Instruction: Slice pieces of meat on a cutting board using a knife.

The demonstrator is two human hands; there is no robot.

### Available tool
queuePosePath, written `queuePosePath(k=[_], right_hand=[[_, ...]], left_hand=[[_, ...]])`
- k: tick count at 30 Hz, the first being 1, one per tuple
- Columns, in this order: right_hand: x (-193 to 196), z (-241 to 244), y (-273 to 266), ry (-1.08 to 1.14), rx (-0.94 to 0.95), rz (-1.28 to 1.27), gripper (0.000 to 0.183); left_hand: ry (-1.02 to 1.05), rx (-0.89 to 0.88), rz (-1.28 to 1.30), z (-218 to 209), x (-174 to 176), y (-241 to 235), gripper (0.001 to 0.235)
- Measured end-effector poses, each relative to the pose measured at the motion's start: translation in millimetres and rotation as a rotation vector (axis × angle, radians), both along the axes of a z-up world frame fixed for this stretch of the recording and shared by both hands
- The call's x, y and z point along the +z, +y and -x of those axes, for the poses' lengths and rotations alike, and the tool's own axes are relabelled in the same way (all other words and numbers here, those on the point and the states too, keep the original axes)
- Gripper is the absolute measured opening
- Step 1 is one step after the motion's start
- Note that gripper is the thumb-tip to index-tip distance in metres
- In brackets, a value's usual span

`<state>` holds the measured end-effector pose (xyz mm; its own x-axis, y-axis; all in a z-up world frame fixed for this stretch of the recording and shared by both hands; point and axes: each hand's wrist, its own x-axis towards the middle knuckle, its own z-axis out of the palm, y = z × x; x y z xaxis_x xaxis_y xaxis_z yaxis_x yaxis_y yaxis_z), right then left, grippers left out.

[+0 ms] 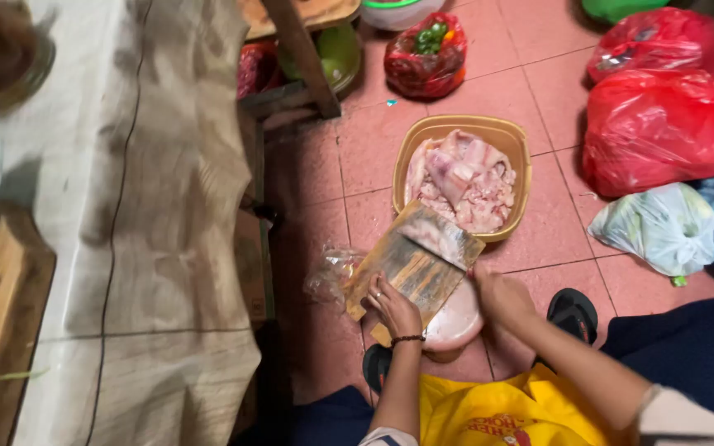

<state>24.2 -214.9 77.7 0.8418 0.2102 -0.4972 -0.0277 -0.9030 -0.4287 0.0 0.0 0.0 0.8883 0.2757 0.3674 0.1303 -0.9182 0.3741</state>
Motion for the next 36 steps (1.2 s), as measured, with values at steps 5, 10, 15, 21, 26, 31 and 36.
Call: queuePosePath(k=[5,10,15,21,26,31,36], right_hand=[[-34.3,-73.7,-51.9,-0.175,-0.139,0.101,0.016],[-22.0,-109.1,-104.4,-0.282,-0.087,0.201,0.014],[36.5,-101.4,-157.1,-0.461,0.020,0.329,0.022],[26.0,-109.6,-159.6,-0.660,0.017,0.435,0.018],[23.6,-123.0,-180.6,-0.549,-0.111,0.340,0.018],[43.1,-136.7,-212.9,-0.186,-0.190,0.388,0.029],[52.8,-145.0,-220.0,-0.164,-0.199,0.355,0.029]], left_hand=[[0.173,-0.092,-0.120,5.8,-8.9,-1.5,0.045],[0.261,-0.139,-0.078,21.7,-4.3,-3.9,0.043],[0.362,-0.070,-0.021,23.3,20.0,-18.2,0.034],[0.153,-0.451,0.149,-51.5,77.8,-73.5,0.035],[0.156,-0.537,0.117,-144.1,30.7,-90.7,0.033],[0.337,-0.636,-0.032,-239.4,-71.7,-71.2,0.031],[0.757,-0.727,-0.454,-305.6,-114.5,-88.9,0.043]])
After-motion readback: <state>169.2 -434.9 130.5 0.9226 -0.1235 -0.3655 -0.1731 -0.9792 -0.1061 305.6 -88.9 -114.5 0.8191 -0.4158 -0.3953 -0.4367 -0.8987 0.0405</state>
